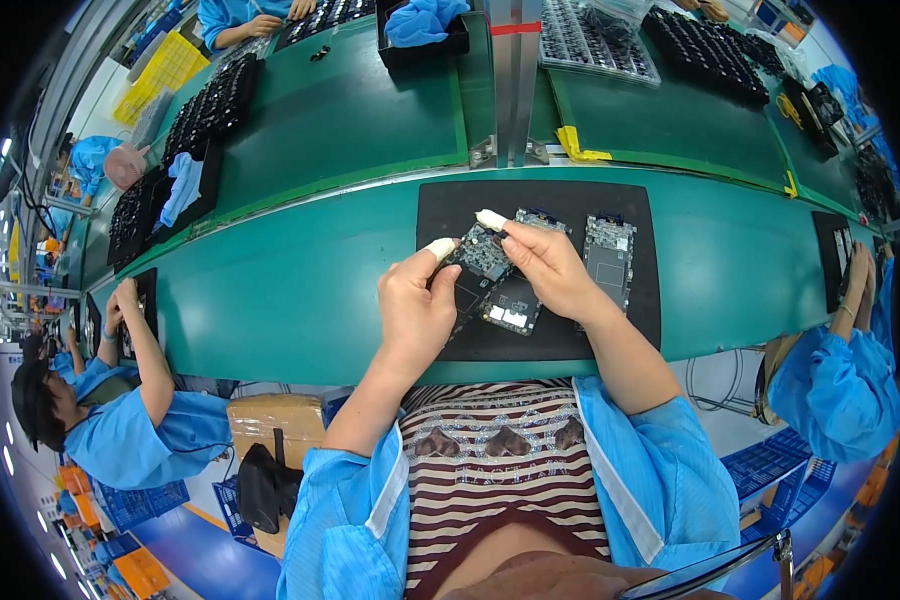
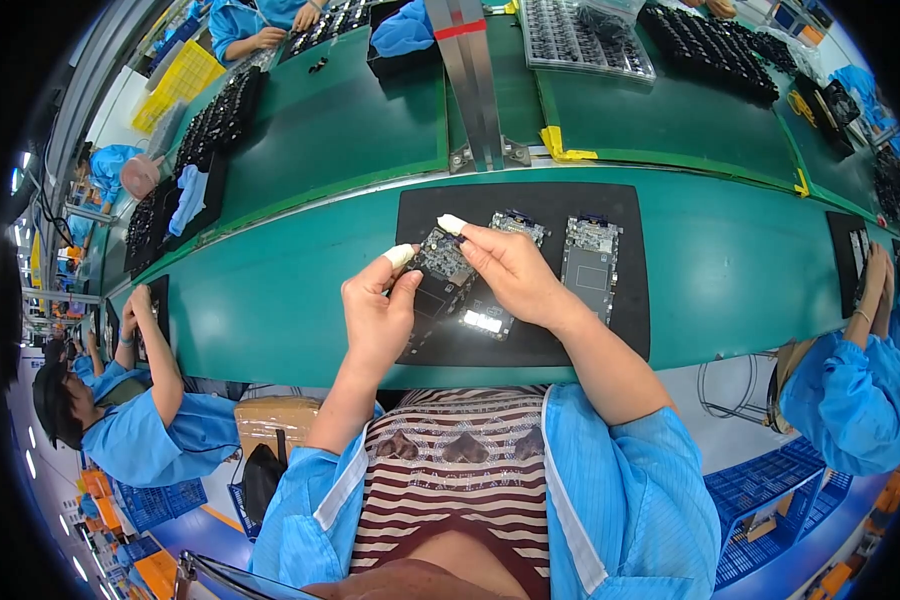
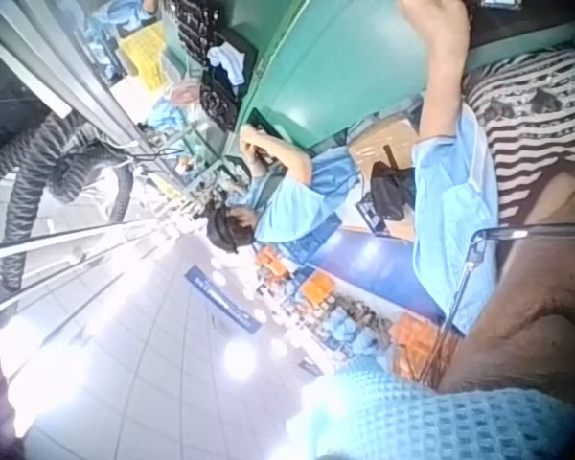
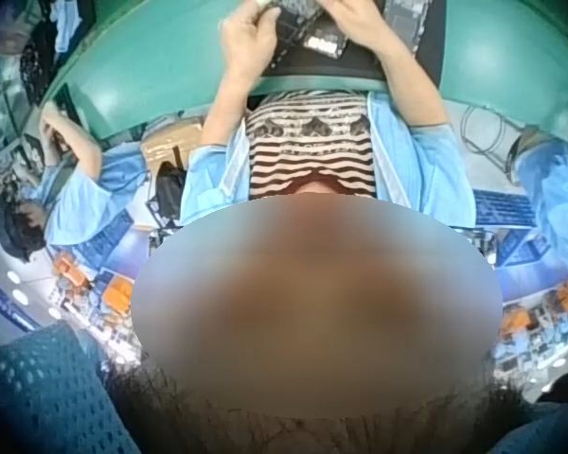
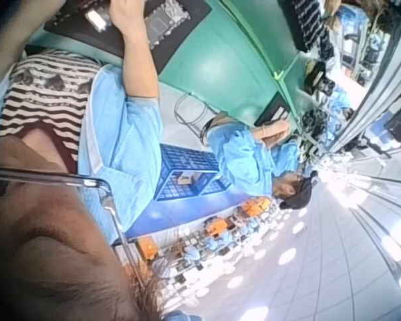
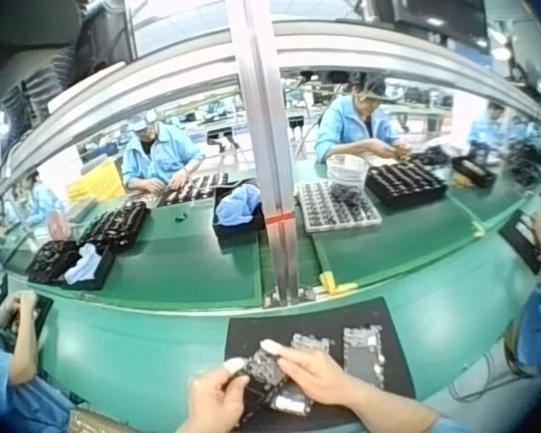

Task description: The person assembles internal circuit boards and internal components into device frames by hand, taking parts from an assembly tray and placing them into the frames.

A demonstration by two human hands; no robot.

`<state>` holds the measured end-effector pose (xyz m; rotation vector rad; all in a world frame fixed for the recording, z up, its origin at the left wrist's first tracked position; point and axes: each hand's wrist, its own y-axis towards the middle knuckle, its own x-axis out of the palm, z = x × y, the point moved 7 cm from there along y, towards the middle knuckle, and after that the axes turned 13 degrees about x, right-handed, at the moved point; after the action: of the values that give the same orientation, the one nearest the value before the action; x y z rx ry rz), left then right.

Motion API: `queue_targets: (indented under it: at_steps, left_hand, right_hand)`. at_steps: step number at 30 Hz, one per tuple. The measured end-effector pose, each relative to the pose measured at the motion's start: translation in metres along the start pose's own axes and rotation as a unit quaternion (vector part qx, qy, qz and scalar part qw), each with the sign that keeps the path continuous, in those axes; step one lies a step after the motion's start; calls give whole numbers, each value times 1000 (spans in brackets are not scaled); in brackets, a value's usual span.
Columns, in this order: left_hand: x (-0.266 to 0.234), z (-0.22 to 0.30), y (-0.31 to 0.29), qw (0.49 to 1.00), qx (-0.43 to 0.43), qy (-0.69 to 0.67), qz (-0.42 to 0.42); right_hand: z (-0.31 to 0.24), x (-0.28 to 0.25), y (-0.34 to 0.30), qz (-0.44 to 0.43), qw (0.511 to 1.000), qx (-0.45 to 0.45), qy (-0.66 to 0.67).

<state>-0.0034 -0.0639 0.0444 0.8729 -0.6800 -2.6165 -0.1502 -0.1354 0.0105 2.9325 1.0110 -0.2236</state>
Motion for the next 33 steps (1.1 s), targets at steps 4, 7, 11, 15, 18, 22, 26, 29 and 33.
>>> queue_targets:
  at_steps: [4, 7, 11, 15, 18, 22, 26, 29, 33]
  left_hand:
    - [0, 3, 0, 1000, -5, 17, 1]
    - [0, 4, -1, 999, 22, 28, 11]
    - [5, -3, -4, 999, -39, 13, -26]
    - [2, 2, 0, 1000, -8, 7, 6]
    - [3, -1, 1, 1000, -16, 15, -22]
    - [5, -5, 2, 999, -15, -12, -35]
    - [8, -5, 3, 999, -14, -24, -44]
    - [9, -9, 1, 998, -37, -42, -19]
    - [10, -18, -5, 997, -59, -49, -14]
  right_hand:
    - [3, 0, 0, 19, 1000, -6, -3]
    - [4, 0, -1, 37, 999, 4, 5]
    - [1, 0, -1, 43, 998, -4, -41]
    - [-2, 1, -1, 22, 998, -24, -48]
    - [-2, 1, 0, 17, 999, -15, -46]
    - [2, 1, -1, 16, 1000, 0, -27]
    - [4, 2, -1, 31, 998, -10, -46]
    - [-1, 3, -1, 25, 996, -33, -82]
    - [1, 5, 0, 13, 997, -47, -61]
